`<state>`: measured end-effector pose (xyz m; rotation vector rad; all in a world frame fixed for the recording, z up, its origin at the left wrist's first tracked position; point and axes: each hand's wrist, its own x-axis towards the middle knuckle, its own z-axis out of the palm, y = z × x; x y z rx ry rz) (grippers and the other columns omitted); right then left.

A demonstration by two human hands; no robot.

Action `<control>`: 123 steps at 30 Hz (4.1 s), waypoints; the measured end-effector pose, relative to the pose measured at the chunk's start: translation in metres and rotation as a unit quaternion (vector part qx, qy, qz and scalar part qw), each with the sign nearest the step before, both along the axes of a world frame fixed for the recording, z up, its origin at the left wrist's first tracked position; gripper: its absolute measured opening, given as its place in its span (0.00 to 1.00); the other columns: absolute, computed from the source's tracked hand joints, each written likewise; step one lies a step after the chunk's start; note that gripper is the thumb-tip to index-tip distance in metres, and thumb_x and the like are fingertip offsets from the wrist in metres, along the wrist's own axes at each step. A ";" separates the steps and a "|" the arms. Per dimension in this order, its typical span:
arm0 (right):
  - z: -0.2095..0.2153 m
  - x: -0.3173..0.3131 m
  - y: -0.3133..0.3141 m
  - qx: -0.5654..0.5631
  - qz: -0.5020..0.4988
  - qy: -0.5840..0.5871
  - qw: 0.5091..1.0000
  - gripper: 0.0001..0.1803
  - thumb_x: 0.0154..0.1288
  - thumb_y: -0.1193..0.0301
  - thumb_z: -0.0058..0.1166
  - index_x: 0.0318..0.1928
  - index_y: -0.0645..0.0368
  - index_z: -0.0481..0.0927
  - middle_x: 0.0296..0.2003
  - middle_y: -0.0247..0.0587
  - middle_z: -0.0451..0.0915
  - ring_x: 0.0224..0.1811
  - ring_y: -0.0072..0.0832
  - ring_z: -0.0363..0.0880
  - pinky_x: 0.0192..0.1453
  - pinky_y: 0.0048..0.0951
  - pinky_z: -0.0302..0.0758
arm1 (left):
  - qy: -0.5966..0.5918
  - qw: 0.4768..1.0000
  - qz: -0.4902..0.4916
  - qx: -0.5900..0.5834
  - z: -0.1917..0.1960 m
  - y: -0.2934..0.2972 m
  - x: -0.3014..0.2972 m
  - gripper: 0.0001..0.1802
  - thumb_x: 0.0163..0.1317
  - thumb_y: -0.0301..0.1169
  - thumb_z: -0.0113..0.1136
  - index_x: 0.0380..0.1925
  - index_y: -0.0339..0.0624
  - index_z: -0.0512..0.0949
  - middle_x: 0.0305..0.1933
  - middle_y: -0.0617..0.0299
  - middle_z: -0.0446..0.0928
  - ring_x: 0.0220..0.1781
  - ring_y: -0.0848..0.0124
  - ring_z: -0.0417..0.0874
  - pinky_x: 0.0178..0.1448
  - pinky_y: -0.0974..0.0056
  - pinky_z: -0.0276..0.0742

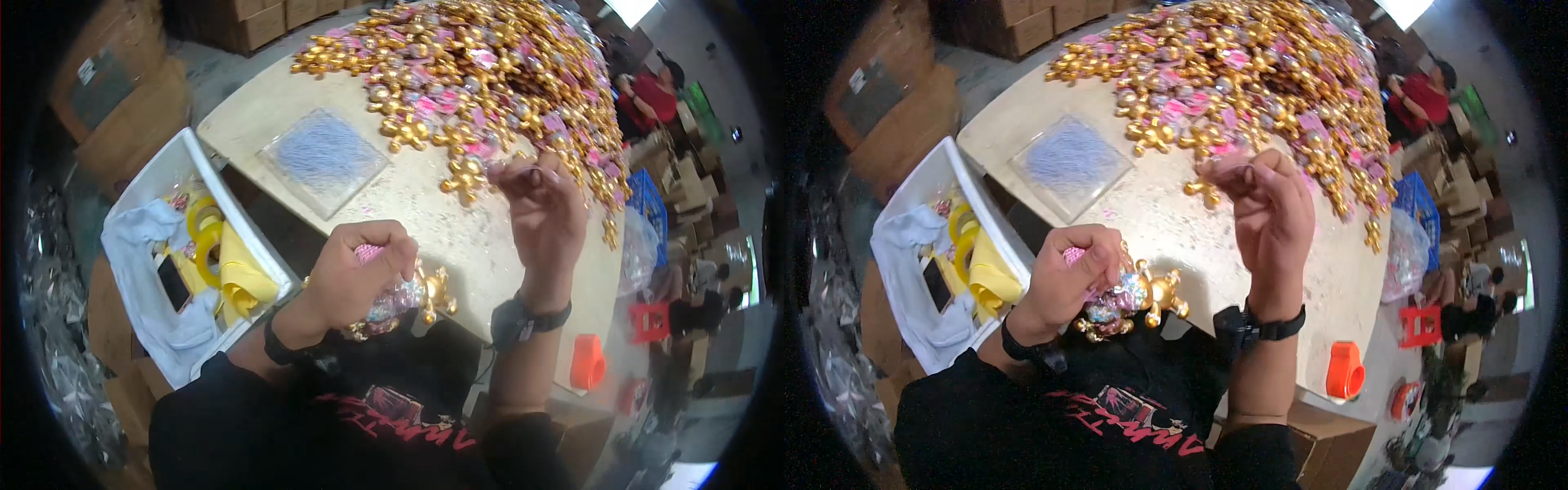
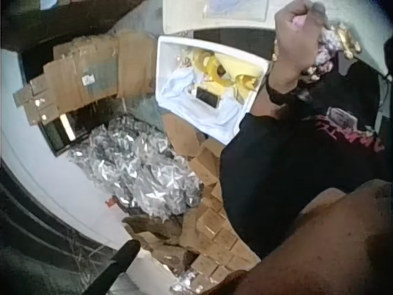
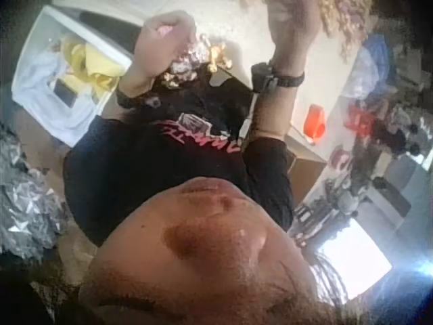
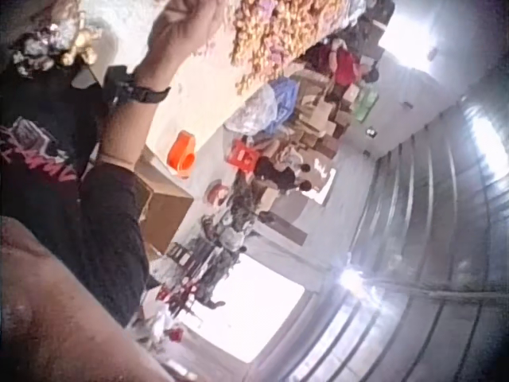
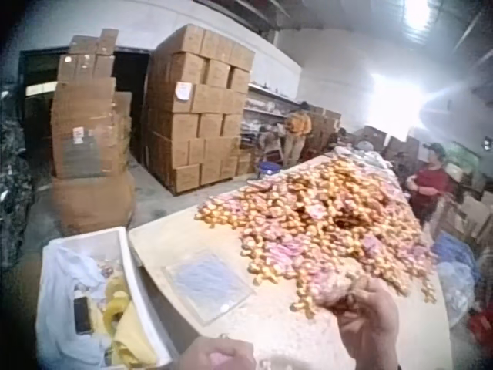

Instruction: Packaging gold bear-shaped ornaments into a cardboard box and sealing it with tape.

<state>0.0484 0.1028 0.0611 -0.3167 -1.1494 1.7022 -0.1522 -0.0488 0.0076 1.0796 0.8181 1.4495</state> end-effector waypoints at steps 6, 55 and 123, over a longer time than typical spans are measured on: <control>-0.007 0.062 -0.082 -0.079 -0.064 -0.033 0.994 0.08 0.80 0.69 0.52 0.43 0.59 0.71 0.25 0.29 0.66 0.19 0.14 0.55 0.22 0.19 0.54 | 0.071 0.997 0.010 0.018 0.006 0.022 0.062 0.06 0.74 0.28 0.63 0.40 0.34 0.82 0.31 0.70 0.77 0.36 0.85 0.74 0.41 0.72 0.73; -0.028 0.125 -0.150 0.142 -0.288 -0.420 0.849 0.07 0.64 0.75 0.70 0.42 0.58 0.86 0.23 0.36 0.76 0.21 0.24 0.71 0.28 0.26 0.67 | 0.040 0.988 -0.147 0.034 -0.001 0.035 0.161 0.64 0.63 0.84 0.32 0.70 0.29 0.63 0.27 0.71 0.68 0.24 0.86 0.60 0.29 0.76 0.54; -0.059 0.125 -0.074 0.129 -0.441 -0.348 0.817 0.07 0.70 0.73 0.67 0.45 0.63 0.90 0.22 0.27 0.77 0.24 0.12 0.67 0.28 0.20 0.64 | 0.098 0.993 -0.006 0.072 0.005 0.098 0.184 0.04 0.74 0.25 0.62 0.45 0.36 0.81 0.40 0.69 0.81 0.43 0.81 0.81 0.48 0.72 0.77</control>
